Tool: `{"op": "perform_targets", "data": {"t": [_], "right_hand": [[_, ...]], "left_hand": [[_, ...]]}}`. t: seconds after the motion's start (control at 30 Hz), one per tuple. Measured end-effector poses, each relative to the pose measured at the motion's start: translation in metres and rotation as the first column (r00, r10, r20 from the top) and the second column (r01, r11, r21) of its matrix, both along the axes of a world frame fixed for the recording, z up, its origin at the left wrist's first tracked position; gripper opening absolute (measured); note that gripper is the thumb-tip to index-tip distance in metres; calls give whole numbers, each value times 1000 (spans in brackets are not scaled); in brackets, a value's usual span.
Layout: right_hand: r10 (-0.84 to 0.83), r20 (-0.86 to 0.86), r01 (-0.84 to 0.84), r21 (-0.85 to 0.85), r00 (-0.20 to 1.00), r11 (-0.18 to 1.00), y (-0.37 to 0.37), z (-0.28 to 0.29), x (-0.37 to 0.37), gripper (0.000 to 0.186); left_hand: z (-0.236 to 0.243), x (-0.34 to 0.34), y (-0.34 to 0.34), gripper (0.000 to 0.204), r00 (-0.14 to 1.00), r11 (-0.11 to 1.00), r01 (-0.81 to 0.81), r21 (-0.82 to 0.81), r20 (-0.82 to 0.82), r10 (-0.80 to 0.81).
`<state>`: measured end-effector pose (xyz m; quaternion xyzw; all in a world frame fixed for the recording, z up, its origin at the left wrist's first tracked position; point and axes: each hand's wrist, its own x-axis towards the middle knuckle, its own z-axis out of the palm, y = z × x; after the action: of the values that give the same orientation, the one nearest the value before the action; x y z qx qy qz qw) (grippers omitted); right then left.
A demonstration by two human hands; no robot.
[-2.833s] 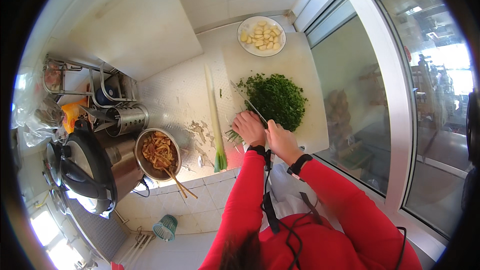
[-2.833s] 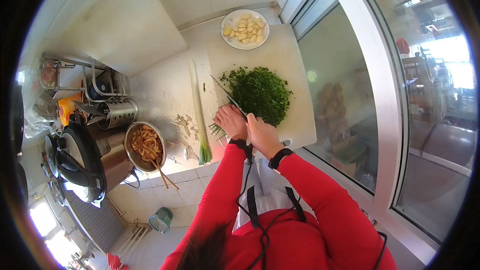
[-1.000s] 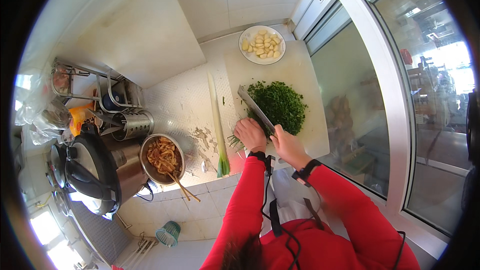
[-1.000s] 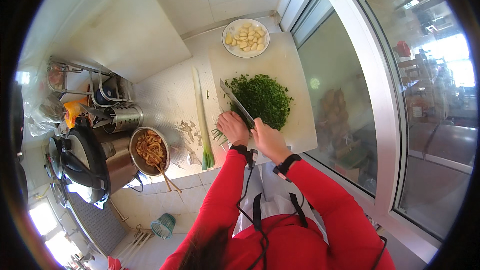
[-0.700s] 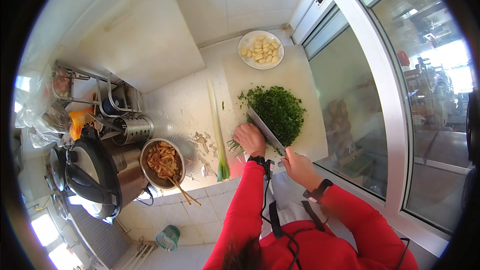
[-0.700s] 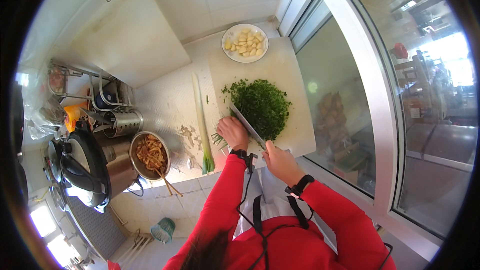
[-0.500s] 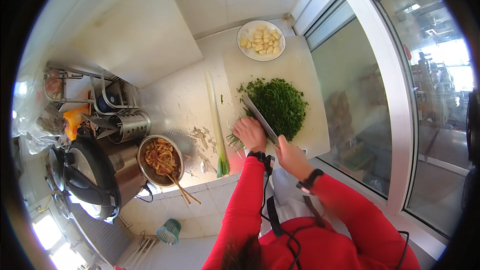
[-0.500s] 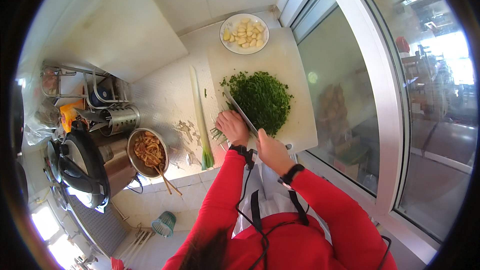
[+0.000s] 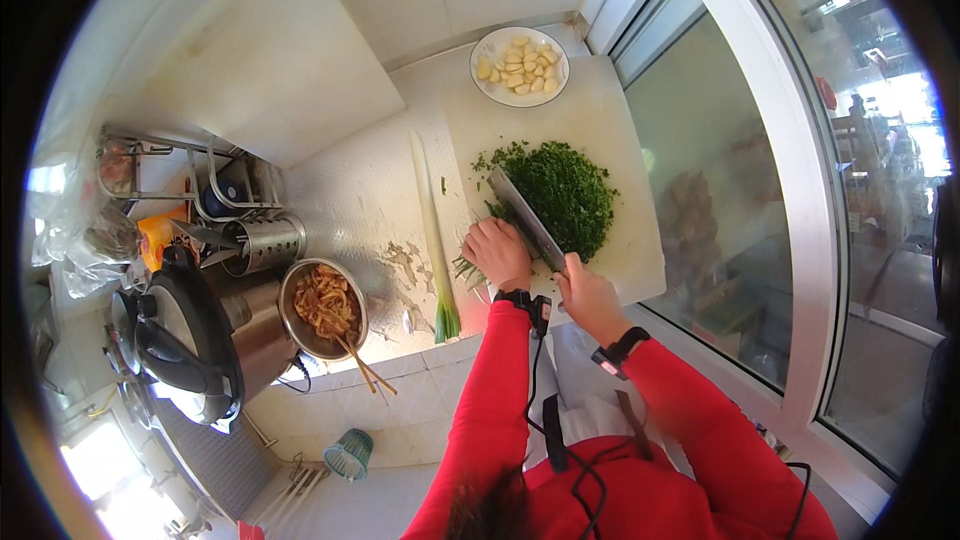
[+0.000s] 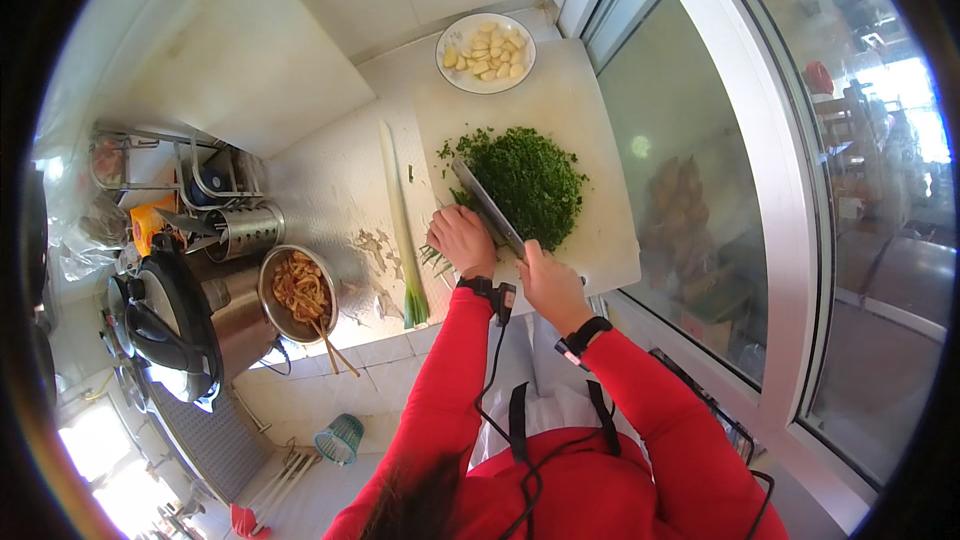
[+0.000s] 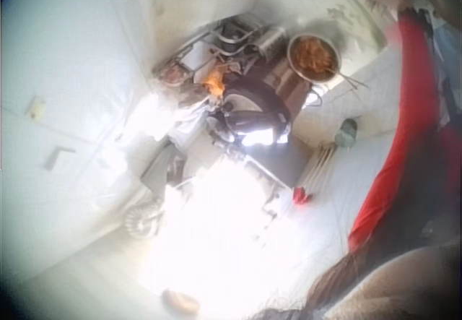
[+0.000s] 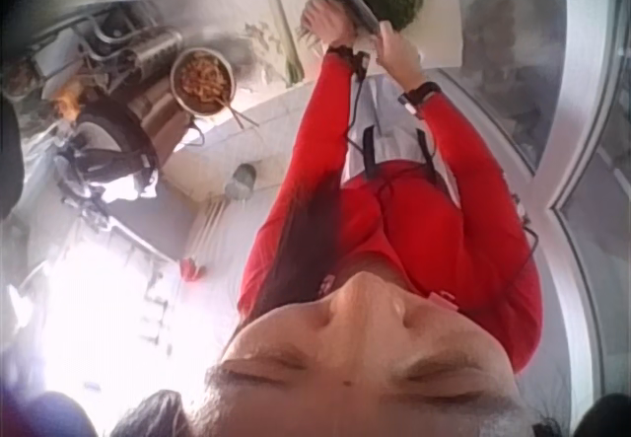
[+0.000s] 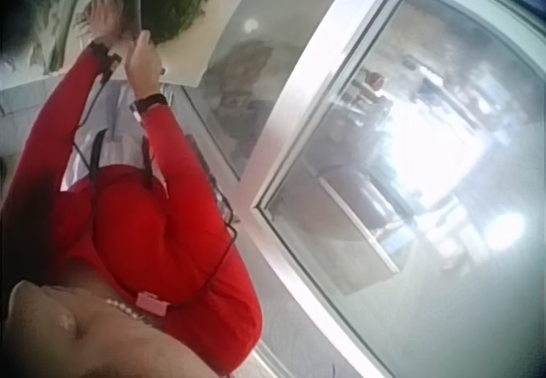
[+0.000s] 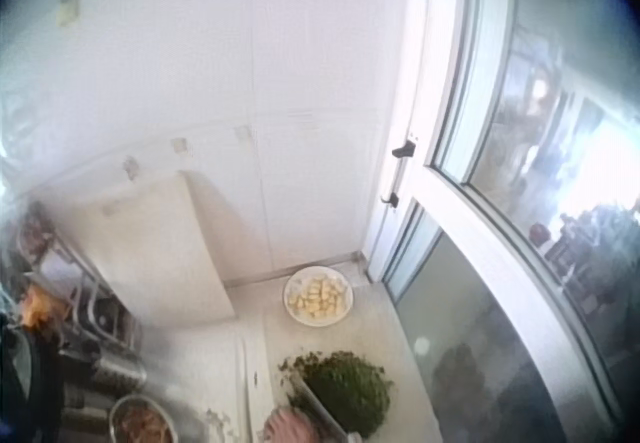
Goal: The person chops green onions on a cutting board using a cleaver. They gather the chopped pieces and transfer them into a white bowl. The person then moves to the sink area and returns to the cutting board to continue chopping.
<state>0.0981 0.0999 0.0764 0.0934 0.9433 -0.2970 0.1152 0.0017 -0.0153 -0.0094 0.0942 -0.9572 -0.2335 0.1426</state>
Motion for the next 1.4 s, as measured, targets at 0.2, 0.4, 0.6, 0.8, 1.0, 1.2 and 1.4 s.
{"op": "perform_targets", "data": {"t": [0.2, 0.4, 0.6, 0.8, 1.0, 1.2, 1.4], "right_hand": [[-21, -85, 19, -17, 996, 1000, 10, 2, 1, 22], [-42, -74, 36, -80, 996, 996, 13, 7, 0, 23], [-22, -84, 14, -97, 996, 995, 18, 23, -2, 20], [26, -64, -30, -73, 998, 997, 22, 45, -4, 18], [115, -53, -112, 67, 992, 991, 10, 27, -6, 17], [76, -105, -71, 56, 992, 996, -2, 8, -17, 18], [106, -49, -105, 34, 993, 994, 14, 37, -12, 20]], "left_hand": [[-1, 6, 9, 11, 999, 999, 29, -21, -25, -30], [-2, 13, 20, 14, 994, 995, 17, 99, -107, -7], [3, 8, 16, 16, 992, 994, -111, -18, 61, 112], [6, 0, 17, 20, 981, 984, -170, 45, 98, 165], [3, -2, 14, 20, 985, 984, -167, 58, 62, 163], [0, -1, 15, 20, 987, 986, -152, 73, 61, 147], [6, 1, 16, 15, 975, 985, -169, 28, 153, 163]]}}
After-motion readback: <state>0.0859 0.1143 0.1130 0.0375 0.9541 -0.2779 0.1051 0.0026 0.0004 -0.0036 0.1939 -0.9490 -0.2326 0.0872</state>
